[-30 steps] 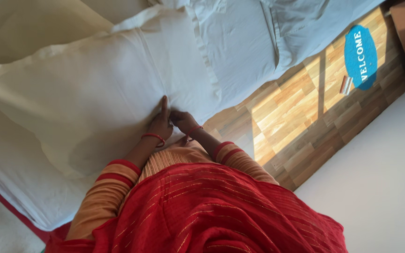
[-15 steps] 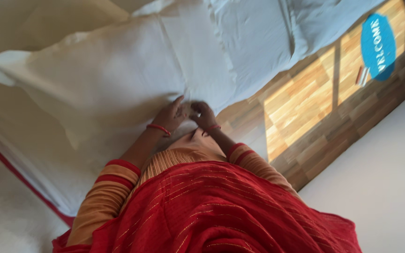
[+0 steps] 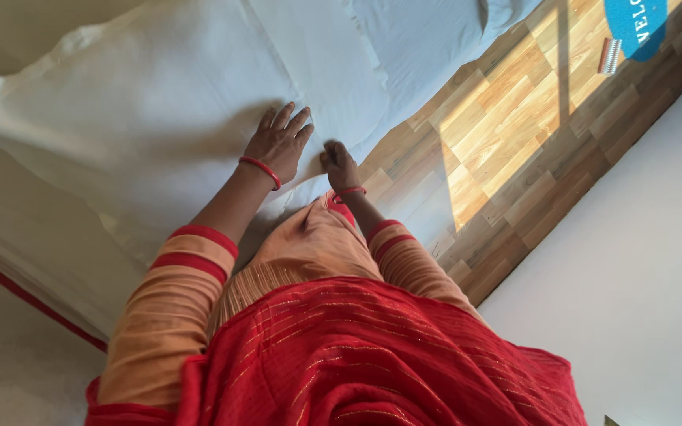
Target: The person puts a pillow into a white pillowcase by hand on a bed.
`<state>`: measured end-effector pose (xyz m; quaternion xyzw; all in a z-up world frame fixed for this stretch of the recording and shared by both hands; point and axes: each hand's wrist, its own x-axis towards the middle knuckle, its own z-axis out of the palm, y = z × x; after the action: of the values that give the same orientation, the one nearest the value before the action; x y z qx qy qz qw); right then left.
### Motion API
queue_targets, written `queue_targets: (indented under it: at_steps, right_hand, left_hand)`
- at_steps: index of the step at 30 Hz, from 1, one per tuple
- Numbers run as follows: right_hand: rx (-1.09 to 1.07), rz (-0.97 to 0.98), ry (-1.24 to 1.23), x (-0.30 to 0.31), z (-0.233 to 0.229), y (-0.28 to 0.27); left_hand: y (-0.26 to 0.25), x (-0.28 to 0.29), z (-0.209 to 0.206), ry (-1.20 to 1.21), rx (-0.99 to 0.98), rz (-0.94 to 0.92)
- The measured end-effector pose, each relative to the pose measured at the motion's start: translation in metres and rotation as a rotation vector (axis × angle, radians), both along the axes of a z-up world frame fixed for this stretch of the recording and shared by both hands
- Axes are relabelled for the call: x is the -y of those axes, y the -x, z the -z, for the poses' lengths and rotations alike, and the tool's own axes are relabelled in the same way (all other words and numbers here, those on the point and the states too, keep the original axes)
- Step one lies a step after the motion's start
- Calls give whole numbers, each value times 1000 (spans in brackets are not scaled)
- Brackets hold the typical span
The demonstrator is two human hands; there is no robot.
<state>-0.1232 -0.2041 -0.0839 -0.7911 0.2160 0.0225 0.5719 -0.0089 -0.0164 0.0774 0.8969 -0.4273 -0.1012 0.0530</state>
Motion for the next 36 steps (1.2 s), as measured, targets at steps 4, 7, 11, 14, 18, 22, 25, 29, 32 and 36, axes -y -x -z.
queue_targets:
  at_steps: [4, 7, 11, 14, 18, 22, 25, 29, 32, 36]
  right_hand:
    - [104, 23, 174, 1, -5, 8]
    - [-53, 104, 290, -3, -19, 4]
    - [47, 53, 321, -9, -37, -3]
    - [-54, 24, 199, -6, -53, -4]
    - [66, -170, 393, -12, -103, -25]
    - [171, -372, 541, -10, -99, -46]
    - [40, -494, 495, -1, -77, -56]
    - [8, -607, 386, 26, -59, -59]
    - [2, -744, 195, 53, -60, -81]
    - [-159, -809, 49, 101, -88, -127]
  left_hand:
    - [-13, 16, 7, -115, 21, 63]
    - [-27, 21, 19, -114, 57, 87]
    - [-38, 20, 27, -175, 75, 116]
    - [-52, 20, 23, -189, 97, 138]
    - [-64, 24, 28, -148, 183, 245]
    - [-75, 31, 33, -10, 236, 335]
    - [-79, 35, 28, 38, 96, 345]
    - [-72, 36, 14, 216, 71, 327]
    - [-77, 48, 27, 237, 60, 123]
    - [-80, 71, 43, -95, -117, -9]
